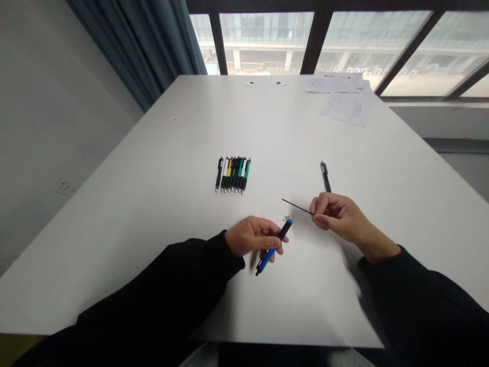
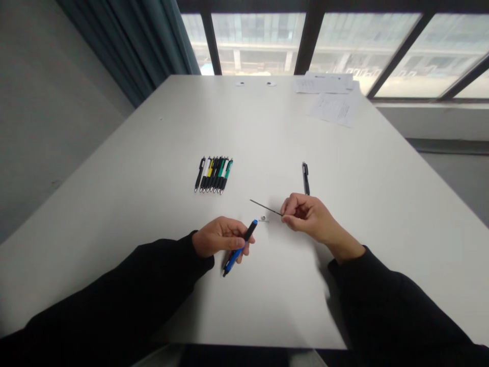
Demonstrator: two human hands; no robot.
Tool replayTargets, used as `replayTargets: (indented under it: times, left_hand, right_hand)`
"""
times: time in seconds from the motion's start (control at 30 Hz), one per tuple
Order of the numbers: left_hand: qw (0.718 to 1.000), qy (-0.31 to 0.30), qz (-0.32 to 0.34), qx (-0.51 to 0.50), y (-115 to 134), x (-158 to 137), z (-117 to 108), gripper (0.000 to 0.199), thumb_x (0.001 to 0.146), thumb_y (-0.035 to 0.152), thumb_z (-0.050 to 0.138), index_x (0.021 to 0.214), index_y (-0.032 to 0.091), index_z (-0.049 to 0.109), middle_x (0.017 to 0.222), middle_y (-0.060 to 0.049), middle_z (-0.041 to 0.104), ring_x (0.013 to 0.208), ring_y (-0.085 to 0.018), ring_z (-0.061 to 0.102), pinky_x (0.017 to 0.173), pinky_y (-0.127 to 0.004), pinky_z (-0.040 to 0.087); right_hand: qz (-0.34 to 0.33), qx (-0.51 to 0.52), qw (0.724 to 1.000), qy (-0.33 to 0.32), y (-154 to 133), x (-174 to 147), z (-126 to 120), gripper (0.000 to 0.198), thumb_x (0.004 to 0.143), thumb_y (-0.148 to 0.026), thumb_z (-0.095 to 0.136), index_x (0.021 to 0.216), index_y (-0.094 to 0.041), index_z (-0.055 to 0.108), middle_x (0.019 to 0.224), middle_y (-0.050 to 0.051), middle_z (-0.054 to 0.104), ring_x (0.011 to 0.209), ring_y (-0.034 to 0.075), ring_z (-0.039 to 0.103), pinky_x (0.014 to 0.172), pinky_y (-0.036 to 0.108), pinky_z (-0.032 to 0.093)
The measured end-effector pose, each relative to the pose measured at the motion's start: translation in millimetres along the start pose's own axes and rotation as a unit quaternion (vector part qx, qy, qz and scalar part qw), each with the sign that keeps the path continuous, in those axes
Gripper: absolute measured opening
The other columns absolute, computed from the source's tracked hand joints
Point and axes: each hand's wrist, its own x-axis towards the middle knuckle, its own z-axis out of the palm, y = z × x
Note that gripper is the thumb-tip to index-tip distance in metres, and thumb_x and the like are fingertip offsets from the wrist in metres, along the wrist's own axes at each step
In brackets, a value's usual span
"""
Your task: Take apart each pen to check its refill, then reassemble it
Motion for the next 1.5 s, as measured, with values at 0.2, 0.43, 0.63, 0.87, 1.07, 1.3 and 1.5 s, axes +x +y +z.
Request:
replayTargets:
  times: [0.2, 0.43, 0.63, 0.87, 1.07, 1.3, 1.5]
  left_hand:
    - [1.0, -0.004, -0.006, 0.002, -1, 2, -1, 0.046, 0.069, 0.044, 0.085, 0.095, 0.008, 0.072, 0.074, -0.008, 0.072, 0.054, -0.014, 0.067, 0.049, -0.022, 0.053]
    - [1.0, -0.001, 0.001, 0.003, -3, 2, -1, 0.042, 0.071, 0.04, 0.084, 0.096, 0.008, 0.072, 0.074, -0.008, 0.072, 0.055, -0.014, 0.067, 0.05, -0.022, 0.054]
    - [1.0, 0.006, -0.013, 0.024, -5, 1, 2, 0.043, 0.07, 0.037, 0.085, 0.098, 0.008, 0.073, 0.076, -0.01, 0.073, 0.057, -0.014, 0.067, 0.051, -0.022, 0.054]
    - [0.999, 0.001, -0.022, 0.042, -5, -1, 4, 0.042, 0.069, 0.037, 0.086, 0.097, 0.008, 0.075, 0.076, -0.01, 0.074, 0.058, -0.013, 0.067, 0.052, -0.021, 0.054]
    - [0.999, -0.007, -0.014, 0.052, -5, 0, 4, 0.041, 0.071, 0.037, 0.085, 0.099, 0.008, 0.075, 0.076, -0.01, 0.074, 0.058, -0.012, 0.066, 0.051, -0.02, 0.052]
    - [0.998, -0.011, -0.014, 0.061, -2, -2, 5, 0.042, 0.072, 0.039, 0.084, 0.099, 0.008, 0.075, 0.076, -0.009, 0.074, 0.058, -0.012, 0.066, 0.051, -0.02, 0.053]
    - [0.997, 0.015, -0.032, 0.071, -2, 1, 5, 0.049, 0.07, 0.044, 0.083, 0.101, 0.007, 0.071, 0.074, -0.008, 0.071, 0.05, -0.011, 0.062, 0.038, -0.016, 0.044]
  right_hand:
    - [0.016, 0.124, 0.992, 0.031, -2, 1, -2, 0.022, 0.077, -0.03, 0.078, 0.078, -0.02, 0.059, 0.063, -0.003, 0.052, 0.05, 0.009, 0.046, 0.045, 0.024, 0.033]
    - [0.026, 0.161, 0.986, 0.037, -10, -4, -5, 0.031, 0.062, -0.035, 0.089, 0.083, -0.024, 0.069, 0.07, 0.0, 0.058, 0.055, 0.011, 0.051, 0.044, 0.025, 0.036]
    - [0.042, 0.212, 0.97, 0.115, -10, 0, -3, 0.03, 0.069, -0.042, 0.086, 0.075, -0.023, 0.064, 0.057, -0.004, 0.049, 0.046, 0.007, 0.039, 0.039, 0.021, 0.03]
    - [0.038, 0.219, 0.969, 0.109, -8, 5, 1, 0.03, 0.076, -0.04, 0.082, 0.075, -0.02, 0.061, 0.06, -0.004, 0.054, 0.046, 0.006, 0.04, 0.041, 0.02, 0.033]
    - [0.046, 0.232, 0.967, 0.092, -1, 4, 1, 0.024, 0.079, -0.035, 0.081, 0.075, -0.018, 0.063, 0.061, -0.002, 0.056, 0.05, 0.007, 0.045, 0.044, 0.02, 0.033]
    - [0.049, 0.236, 0.965, 0.107, -3, 5, 1, 0.026, 0.077, -0.035, 0.083, 0.073, -0.019, 0.063, 0.06, -0.002, 0.057, 0.048, 0.007, 0.043, 0.043, 0.021, 0.03]
    - [0.058, 0.203, 0.973, 0.093, -3, 5, 6, 0.024, 0.076, -0.034, 0.084, 0.075, -0.017, 0.067, 0.059, 0.0, 0.063, 0.046, 0.007, 0.05, 0.045, 0.021, 0.037]
